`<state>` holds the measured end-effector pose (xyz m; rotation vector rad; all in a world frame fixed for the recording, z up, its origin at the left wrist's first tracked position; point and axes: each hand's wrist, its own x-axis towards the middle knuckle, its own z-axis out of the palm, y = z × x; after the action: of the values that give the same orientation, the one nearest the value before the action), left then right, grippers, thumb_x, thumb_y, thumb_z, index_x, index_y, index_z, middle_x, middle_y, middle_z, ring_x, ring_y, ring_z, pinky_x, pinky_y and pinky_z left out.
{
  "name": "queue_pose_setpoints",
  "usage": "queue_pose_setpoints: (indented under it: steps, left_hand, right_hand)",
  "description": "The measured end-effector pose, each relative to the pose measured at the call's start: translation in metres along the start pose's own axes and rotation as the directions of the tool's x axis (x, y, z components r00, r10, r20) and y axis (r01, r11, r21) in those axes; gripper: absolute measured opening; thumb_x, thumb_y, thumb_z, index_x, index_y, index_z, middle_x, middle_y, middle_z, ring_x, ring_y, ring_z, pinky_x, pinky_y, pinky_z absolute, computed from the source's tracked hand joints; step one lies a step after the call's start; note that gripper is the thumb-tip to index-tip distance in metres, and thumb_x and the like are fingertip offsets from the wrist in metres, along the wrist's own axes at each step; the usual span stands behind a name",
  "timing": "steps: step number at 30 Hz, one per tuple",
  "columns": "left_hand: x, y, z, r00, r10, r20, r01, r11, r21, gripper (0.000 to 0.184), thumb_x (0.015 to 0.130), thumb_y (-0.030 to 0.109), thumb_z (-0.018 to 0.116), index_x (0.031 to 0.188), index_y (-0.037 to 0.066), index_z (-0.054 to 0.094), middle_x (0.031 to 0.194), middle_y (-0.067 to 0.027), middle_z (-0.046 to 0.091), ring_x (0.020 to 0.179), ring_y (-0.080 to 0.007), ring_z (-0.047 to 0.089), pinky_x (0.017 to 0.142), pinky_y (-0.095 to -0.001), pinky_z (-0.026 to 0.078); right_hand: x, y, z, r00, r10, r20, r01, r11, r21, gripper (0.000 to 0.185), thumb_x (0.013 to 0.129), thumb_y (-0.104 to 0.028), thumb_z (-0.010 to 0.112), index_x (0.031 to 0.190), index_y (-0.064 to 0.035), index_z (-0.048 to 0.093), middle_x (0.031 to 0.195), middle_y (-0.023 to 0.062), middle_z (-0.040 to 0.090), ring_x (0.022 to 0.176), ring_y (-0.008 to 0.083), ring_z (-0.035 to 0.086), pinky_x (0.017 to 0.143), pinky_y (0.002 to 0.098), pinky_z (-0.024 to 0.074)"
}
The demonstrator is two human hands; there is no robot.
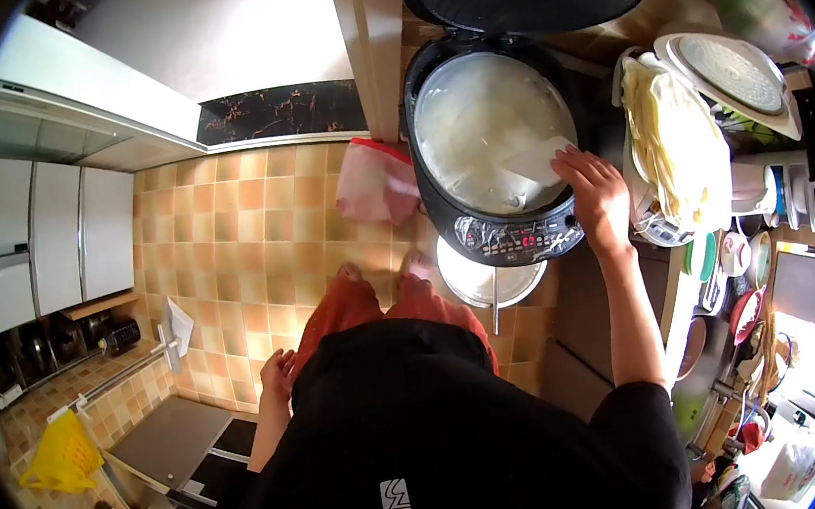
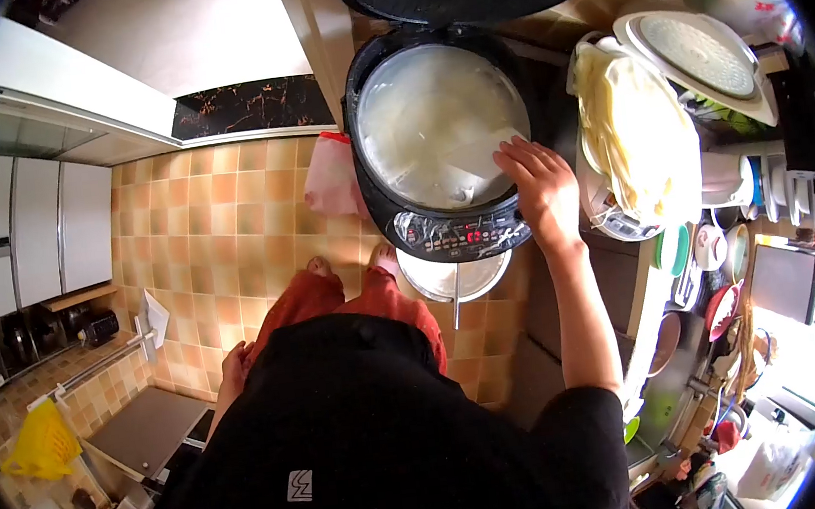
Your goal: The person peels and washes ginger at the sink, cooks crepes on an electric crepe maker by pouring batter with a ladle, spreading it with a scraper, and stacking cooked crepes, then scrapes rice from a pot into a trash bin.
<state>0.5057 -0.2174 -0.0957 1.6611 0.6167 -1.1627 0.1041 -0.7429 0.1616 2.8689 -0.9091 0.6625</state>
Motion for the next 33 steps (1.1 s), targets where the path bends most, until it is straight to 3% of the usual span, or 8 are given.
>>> queue_pose_setpoints:
  steps: [6, 11, 15, 18, 22, 25, 30, 33]
  left_hand:
    - [0.038, 0.028, 0.006, 0.998, 0.010, 0.063, -0.011, 1.000, 0.014, 0.046, 0.099, 0.019, 0.044, 0.140, -0.002, 0.039, 0.118, -0.0203, 0.062, 0.108, -0.0326, 0.062, 0.093, -0.0457, 0.053]
    - [0.080, 0.079, 0.016, 0.999, -0.026, 0.037, 0.023, 0.997, 0.077, 0.042, 0.098, 0.017, 0.045, 0.137, 0.000, 0.043, 0.109, -0.0176, 0.065, 0.096, -0.0306, 0.065, 0.083, -0.0434, 0.057]
    - [0.196, 0.135, -0.009, 0.953, -0.228, 0.197, 0.192, 0.963, 0.186, 0.038, 0.097, 0.019, 0.049, 0.130, 0.001, 0.050, 0.101, -0.0154, 0.068, 0.088, -0.0258, 0.067, 0.076, -0.0372, 0.057]
    - [0.204, 0.206, 0.028, 0.940, -0.220, 0.259, 0.147, 0.950, 0.275, 0.041, 0.096, 0.019, 0.048, 0.132, -0.001, 0.048, 0.108, -0.0166, 0.067, 0.090, -0.0258, 0.066, 0.080, -0.0379, 0.056]
    - [0.209, 0.300, 0.063, 0.961, -0.164, 0.222, 0.080, 0.935, 0.345, 0.047, 0.097, 0.018, 0.044, 0.139, -0.002, 0.040, 0.124, -0.0202, 0.059, 0.107, -0.0311, 0.063, 0.091, -0.0407, 0.054]
    - [0.208, 0.357, 0.088, 0.967, -0.134, 0.216, 0.028, 0.900, 0.435, 0.049, 0.097, 0.018, 0.043, 0.141, -0.002, 0.037, 0.131, -0.0220, 0.055, 0.117, -0.0341, 0.059, 0.096, -0.0429, 0.052]
    - [0.250, 0.424, 0.113, 0.954, -0.161, 0.253, 0.004, 0.849, 0.528, 0.048, 0.097, 0.017, 0.044, 0.141, -0.002, 0.037, 0.132, -0.0229, 0.054, 0.118, -0.0348, 0.058, 0.099, -0.0440, 0.051]
    - [0.264, 0.439, 0.136, 0.938, -0.160, 0.309, -0.027, 0.851, 0.524, 0.047, 0.098, 0.018, 0.046, 0.139, -0.003, 0.039, 0.133, -0.0228, 0.053, 0.120, -0.0346, 0.057, 0.099, -0.0433, 0.050]
  right_hand:
    - [0.037, 0.021, 0.041, 0.992, 0.029, -0.125, -0.026, 0.999, 0.023, 0.034, 0.071, 0.004, 0.055, 0.100, -0.0061, 0.070, 0.107, 0.0104, 0.071, 0.108, 0.0279, 0.066, 0.093, 0.0403, 0.0521]
    - [0.072, 0.046, 0.079, 0.994, -0.043, -0.100, 0.043, 0.999, 0.006, 0.034, 0.072, 0.003, 0.057, 0.102, -0.0068, 0.069, 0.108, 0.0103, 0.070, 0.109, 0.0277, 0.065, 0.096, 0.0406, 0.0513]
    - [0.068, 0.044, 0.075, 0.997, 0.078, -0.022, -0.079, 0.996, -0.040, 0.031, 0.075, 0.000, 0.059, 0.103, -0.0077, 0.070, 0.112, 0.0104, 0.069, 0.110, 0.0287, 0.064, 0.097, 0.0401, 0.0508]
    - [0.051, 0.019, 0.058, 0.971, 0.237, 0.017, -0.233, 0.963, -0.134, 0.032, 0.075, 0.000, 0.059, 0.104, -0.0076, 0.070, 0.111, 0.0109, 0.070, 0.107, 0.0294, 0.065, 0.095, 0.0395, 0.0514]
    - [0.018, -0.031, 0.056, 0.863, 0.505, 0.022, -0.484, 0.838, -0.253, 0.032, 0.076, 0.001, 0.057, 0.104, -0.0071, 0.070, 0.111, 0.0118, 0.069, 0.104, 0.0305, 0.066, 0.089, 0.0402, 0.0532]
    - [0.034, -0.098, 0.058, 0.686, 0.727, 0.012, -0.686, 0.653, -0.320, 0.030, 0.080, 0.001, 0.055, 0.105, -0.0077, 0.069, 0.110, 0.0108, 0.069, 0.100, 0.0304, 0.066, 0.086, 0.0396, 0.0536]
    - [0.076, -0.163, 0.066, 0.509, 0.860, -0.034, -0.811, 0.466, -0.353, 0.025, 0.086, -0.001, 0.058, 0.108, -0.0073, 0.069, 0.102, 0.0127, 0.070, 0.093, 0.0307, 0.066, 0.079, 0.0404, 0.0541]
    - [0.084, -0.156, 0.067, 0.466, 0.860, -0.206, -0.842, 0.359, -0.402, 0.023, 0.086, -0.005, 0.060, 0.108, -0.0091, 0.067, 0.087, 0.0104, 0.068, 0.080, 0.0286, 0.066, 0.072, 0.0399, 0.0529]
